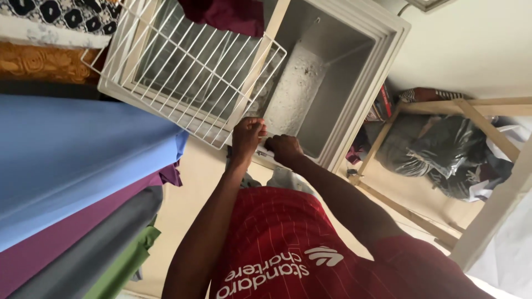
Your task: The person cleans the interior of a top-loading freezer using a maroon cloth. They wipe the walls, ceiling, and door frame, then remove and reinsert the wire basket. The person also sprays a cleaning agent into the freezer during the process.
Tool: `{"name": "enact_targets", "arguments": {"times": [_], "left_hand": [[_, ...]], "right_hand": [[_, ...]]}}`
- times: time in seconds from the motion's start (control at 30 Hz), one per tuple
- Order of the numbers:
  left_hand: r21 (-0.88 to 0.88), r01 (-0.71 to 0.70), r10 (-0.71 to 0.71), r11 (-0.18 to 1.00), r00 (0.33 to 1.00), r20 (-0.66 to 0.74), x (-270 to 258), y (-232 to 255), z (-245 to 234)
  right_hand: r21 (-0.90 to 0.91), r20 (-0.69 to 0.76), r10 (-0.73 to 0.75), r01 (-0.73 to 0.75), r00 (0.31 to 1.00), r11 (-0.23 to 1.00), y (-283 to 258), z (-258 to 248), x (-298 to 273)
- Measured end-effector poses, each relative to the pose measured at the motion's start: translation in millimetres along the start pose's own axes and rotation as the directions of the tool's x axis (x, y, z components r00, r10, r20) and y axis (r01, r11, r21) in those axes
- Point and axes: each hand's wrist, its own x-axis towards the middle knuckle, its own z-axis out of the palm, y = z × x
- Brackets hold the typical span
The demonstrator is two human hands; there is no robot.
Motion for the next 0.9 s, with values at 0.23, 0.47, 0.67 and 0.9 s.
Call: {"name": "enact_targets", "arguments": {"times": [0.23,0.47,0.67,0.9], "left_hand": [[-0.004,0.017,-0.017,1.0,1.0,0.019,10,4,-11],[-0.001,0.011,-0.012,1.0,0.999,-0.05,5,11,-19],[0.002,0.032,-0.032,0.999,0.996,-0.088,5,8,-34],[0.079,-0.011,0.016,0.997,0.997,-0.069,4,21,-31]], "right_hand": [[-0.321,0.326,0.192,-0.083,0.926,0.943,75,2,-75],[-0.062,-0.023,-0.13,0.128,0.991,0.99,41,23,-24],[-0.128,-0.023,-0.074,0.071,0.997,0.989,-33,55,95],[-0.082,0.144,0.107,-0.096,0.984,0.992,-2,37,29]]}}
